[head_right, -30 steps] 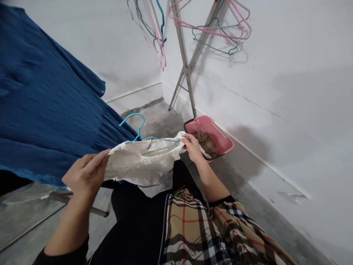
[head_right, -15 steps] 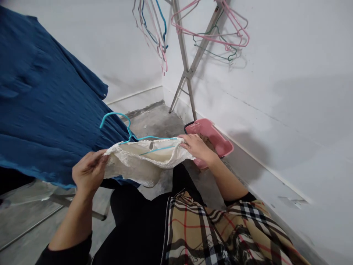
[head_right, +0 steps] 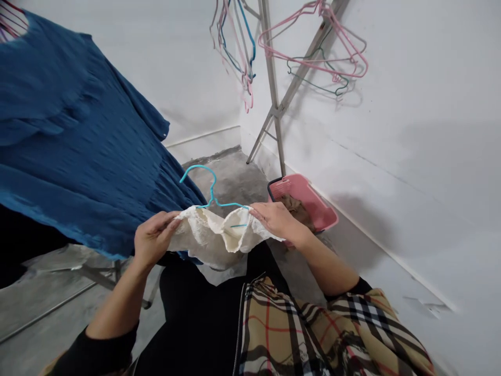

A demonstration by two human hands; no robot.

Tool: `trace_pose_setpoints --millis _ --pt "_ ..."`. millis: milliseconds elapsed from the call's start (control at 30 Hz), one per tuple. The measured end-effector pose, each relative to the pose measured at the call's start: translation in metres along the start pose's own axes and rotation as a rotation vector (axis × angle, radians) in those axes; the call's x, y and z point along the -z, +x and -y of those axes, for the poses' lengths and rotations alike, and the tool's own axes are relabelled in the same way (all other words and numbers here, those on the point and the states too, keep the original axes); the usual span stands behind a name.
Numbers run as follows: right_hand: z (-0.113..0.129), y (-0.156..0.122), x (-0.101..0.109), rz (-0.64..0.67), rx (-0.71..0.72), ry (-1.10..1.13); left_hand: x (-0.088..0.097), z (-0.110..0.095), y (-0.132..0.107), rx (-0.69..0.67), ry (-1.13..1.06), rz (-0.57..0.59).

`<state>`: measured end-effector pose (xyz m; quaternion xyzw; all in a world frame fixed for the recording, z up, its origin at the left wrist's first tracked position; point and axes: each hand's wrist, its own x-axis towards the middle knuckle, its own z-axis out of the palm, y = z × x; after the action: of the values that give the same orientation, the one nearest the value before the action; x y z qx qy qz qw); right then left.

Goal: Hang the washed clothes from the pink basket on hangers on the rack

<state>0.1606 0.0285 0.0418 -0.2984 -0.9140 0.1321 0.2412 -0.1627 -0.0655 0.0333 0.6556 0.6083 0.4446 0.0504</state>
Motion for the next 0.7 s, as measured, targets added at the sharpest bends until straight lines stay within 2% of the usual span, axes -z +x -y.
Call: trace_pose_setpoints --millis 133,167,300,367,467,567,633,700 --pt "0.003 0.004 0.011 -0.027 -0.078 0.133 0.007 0.007 0.007 -0.005 -0.059 -0.053" --pt "0.002 0.004 0.016 -0.045 -0.108 0.165 0.009 0.011 0.009 0.016 -0.065 -0.113" --pt "0.003 0.008 0.04 -0.153 -0.243 0.216 0.015 0.028 0.014 0.132 -0.002 -0.474" --pt "0.006 0.014 0.049 -0.185 -0.292 0.272 0.013 0.032 0.013 0.172 0.002 -0.541" --pt "0.014 0.031 0.059 -0.21 -0.361 0.449 0.002 0.028 0.007 0.224 -0.085 -0.504" --pt "0.025 0.059 0.072 -0.251 -0.405 0.694 -0.01 0.017 0.0 0.242 -0.17 -0.434" --pt "0.037 0.084 0.084 -0.275 -0.348 0.84 -0.017 0.011 -0.004 0.237 -0.214 -0.388" --pt "0.053 0.113 0.098 -0.281 -0.223 0.919 -0.022 0.006 -0.008 0.218 -0.244 -0.347"
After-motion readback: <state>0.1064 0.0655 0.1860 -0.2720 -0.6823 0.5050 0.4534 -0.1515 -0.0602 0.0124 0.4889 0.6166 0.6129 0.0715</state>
